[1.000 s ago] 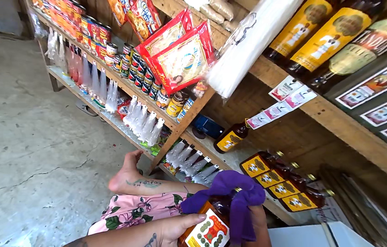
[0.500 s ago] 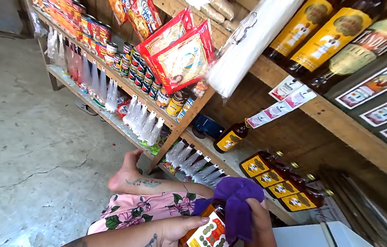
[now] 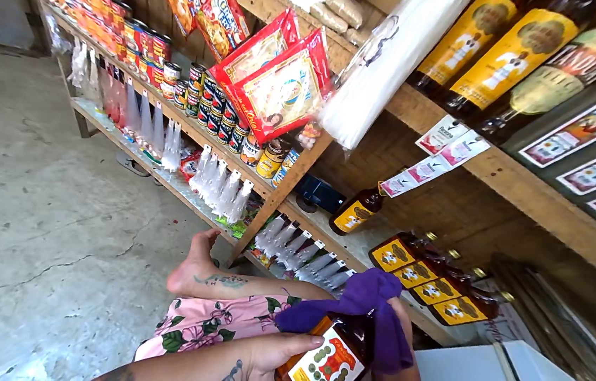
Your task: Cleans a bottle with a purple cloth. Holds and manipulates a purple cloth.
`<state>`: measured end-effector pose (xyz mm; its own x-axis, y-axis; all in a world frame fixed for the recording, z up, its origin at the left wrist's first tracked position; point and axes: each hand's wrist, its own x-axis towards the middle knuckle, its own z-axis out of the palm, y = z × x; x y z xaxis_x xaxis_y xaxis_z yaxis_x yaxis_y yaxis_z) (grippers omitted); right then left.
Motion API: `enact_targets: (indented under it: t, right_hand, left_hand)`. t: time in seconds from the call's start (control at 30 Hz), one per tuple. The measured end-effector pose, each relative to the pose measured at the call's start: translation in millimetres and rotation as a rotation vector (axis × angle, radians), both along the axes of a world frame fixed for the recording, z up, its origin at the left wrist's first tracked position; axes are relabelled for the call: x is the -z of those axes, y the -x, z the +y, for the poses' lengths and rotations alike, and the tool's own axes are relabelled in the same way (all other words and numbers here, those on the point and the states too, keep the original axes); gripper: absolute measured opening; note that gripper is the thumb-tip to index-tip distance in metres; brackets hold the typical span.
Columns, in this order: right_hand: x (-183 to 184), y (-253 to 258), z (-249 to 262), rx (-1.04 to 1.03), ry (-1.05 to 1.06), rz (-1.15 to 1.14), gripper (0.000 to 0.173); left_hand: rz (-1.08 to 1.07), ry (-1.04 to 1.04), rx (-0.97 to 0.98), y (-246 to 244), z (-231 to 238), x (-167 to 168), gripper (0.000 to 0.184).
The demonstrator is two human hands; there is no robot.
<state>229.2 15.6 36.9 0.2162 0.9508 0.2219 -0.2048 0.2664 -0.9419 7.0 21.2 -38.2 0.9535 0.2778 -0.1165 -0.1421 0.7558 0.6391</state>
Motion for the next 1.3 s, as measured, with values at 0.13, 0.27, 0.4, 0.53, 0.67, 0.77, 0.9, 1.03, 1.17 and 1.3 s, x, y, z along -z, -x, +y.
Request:
enact_targets:
  t: [0.13, 0.27, 0.4, 0.53, 0.67, 0.77, 0.9, 1.03, 1.17, 1.3]
  right_hand:
    - [3.9, 10.5, -2.4, -0.048, 0.011, 0.220, 0.033]
    - [44.3, -9.5, 2.8, -0.005, -0.017, 0.172, 0.031]
    - [11.7, 27.5, -7.2, 0.096, -0.027, 0.063, 0.042]
    - [-46.0, 57.7, -23.5, 0.186, 0.294, 0.288, 0.050]
    - [39.3, -15.5, -1.7, -0.166, -0.095, 0.080, 0.032]
    - [7.8, 16.0, -10.8, -0.029, -0.027, 0.006, 0.035]
    - [21.5, 9.9, -9.4, 0.071, -0.051, -0.108, 0.032]
    - [-37.9, 59.8, -11.9, 0.255, 0.328, -0.011, 0.030]
    - [-44.6, 65.3, -36.4, 0.007, 0.080, -0.193, 0.019]
    - [-41.1, 58.7, -48.2, 0.099, 0.212, -0.128, 0.028]
  left_hand:
    - [0.016, -0.004, -0.022, 0.3, -1.0, -1.3, 0.037]
    - [-0.016, -0.013, -0.017, 0.8, -0.2, -0.4, 0.039]
    - [-0.031, -0.008, -0.011, 2.1, 0.4, -0.1, 0.037]
    - [-0.037, -0.022, -0.025, 1.7, -0.2, 1.2, 0.036]
    - [-0.016, -0.013, -0.019, 1.9, -0.8, 0.6, 0.037]
    - [0.002, -0.023, -0.011, 1.4, -1.0, -0.2, 0.037]
    - [0.026, -0.019, -0.012, 1.9, -1.7, -1.9, 0.035]
    - [-0.003, -0.008, -0.007, 1.0, 0.4, 1.9, 0.038]
    - [-0.053, 0.011, -0.019, 0.5, 1.3, 5.3, 0.038]
    - [-0.034, 0.019, -0.017, 0.4, 1.6, 5.2, 0.038]
